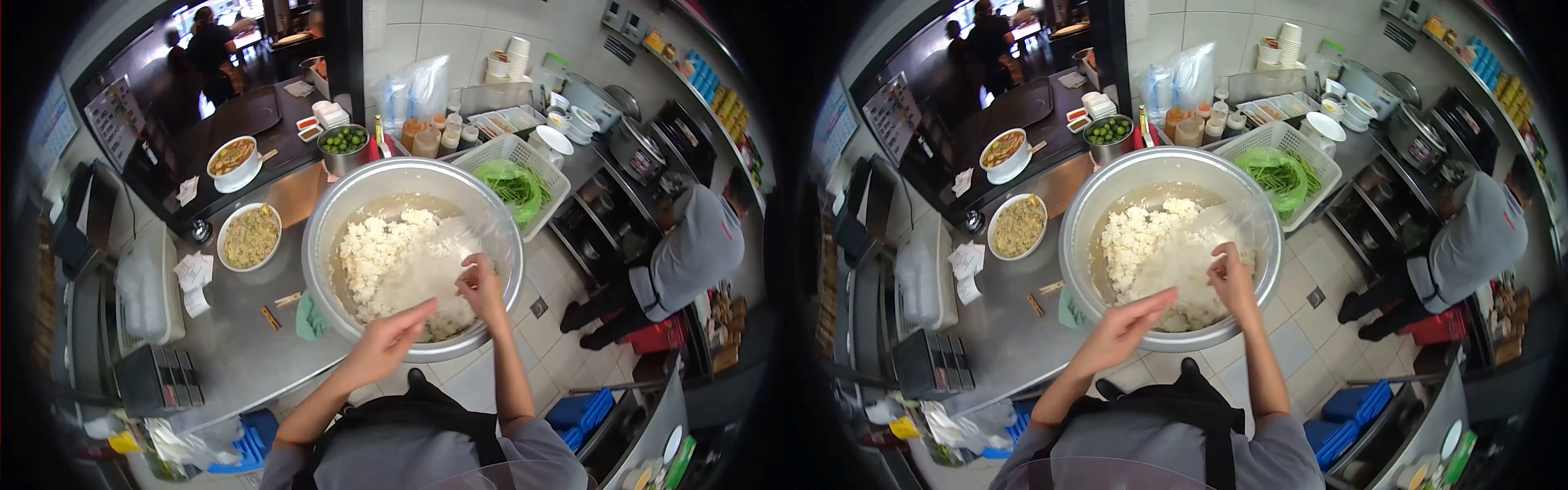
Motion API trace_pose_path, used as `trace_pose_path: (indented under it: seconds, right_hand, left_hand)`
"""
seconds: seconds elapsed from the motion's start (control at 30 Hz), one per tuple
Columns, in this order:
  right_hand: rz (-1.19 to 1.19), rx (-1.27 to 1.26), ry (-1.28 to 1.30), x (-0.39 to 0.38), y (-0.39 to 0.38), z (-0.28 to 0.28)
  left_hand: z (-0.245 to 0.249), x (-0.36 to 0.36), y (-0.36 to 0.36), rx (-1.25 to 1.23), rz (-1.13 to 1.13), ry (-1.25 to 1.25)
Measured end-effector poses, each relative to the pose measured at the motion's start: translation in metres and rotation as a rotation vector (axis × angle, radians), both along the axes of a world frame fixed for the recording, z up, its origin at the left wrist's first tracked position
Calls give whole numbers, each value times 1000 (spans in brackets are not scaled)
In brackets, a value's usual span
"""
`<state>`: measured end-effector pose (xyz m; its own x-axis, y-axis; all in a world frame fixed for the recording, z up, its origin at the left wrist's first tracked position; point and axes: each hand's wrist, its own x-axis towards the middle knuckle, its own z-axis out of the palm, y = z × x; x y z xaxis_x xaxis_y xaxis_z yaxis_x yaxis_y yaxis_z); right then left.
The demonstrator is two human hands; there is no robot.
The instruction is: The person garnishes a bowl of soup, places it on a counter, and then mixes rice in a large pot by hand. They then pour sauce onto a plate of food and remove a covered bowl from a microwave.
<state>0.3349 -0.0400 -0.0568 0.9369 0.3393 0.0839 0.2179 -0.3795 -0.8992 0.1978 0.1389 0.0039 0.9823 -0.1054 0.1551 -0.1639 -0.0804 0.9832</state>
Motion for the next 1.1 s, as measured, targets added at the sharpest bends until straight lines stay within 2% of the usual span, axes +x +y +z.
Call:
trace_pose_path:
  seconds: [0.03,0.1,0.2,0.3,0.4,0.47,0.53,0.6,0.73,0.83,0.9,0.93,0.97,1.0,1.07,1.1]
  right_hand:
    - [26,110,-7,-1,3,2]
    - [100,124,-131,-7,8,18]
    - [257,180,-234,-18,19,42]
    - [390,235,-293,-36,35,43]
    - [500,288,-385,-55,49,42]
    - [577,321,-417,-68,57,41]
    - [657,343,-401,-83,61,38]
    - [733,369,-430,-100,63,36]
    - [902,318,-315,-95,57,44]
    - [768,287,-373,-60,31,58]
    - [538,84,-556,-7,-3,46]
    - [362,147,-309,29,-21,29]
    - [183,-200,-808,61,-47,32]
    - [137,-255,-747,79,-68,45]
    - [199,-404,-647,118,-97,40]
    - [331,-445,-667,132,-102,33]
  left_hand:
    - [-2,14,-18,100,60,3]
    - [-18,44,-39,315,169,15]
    - [-58,74,-31,324,269,92]
    - [-52,80,-25,-396,398,408]
    - [-133,102,14,-280,440,273]
    - [-100,94,10,-532,395,512]
    - [-52,89,-6,-698,328,560]
    - [-56,93,-4,-741,306,497]
    - [-73,111,8,-527,373,275]
    - [-62,103,19,-645,317,310]
    - [-54,98,25,-690,301,335]
    - [-57,98,28,-703,298,334]
    - [-60,97,31,-717,298,332]
    - [-61,97,33,-730,299,328]
    - [-60,98,32,-753,246,336]
    - [-59,97,31,-762,223,345]
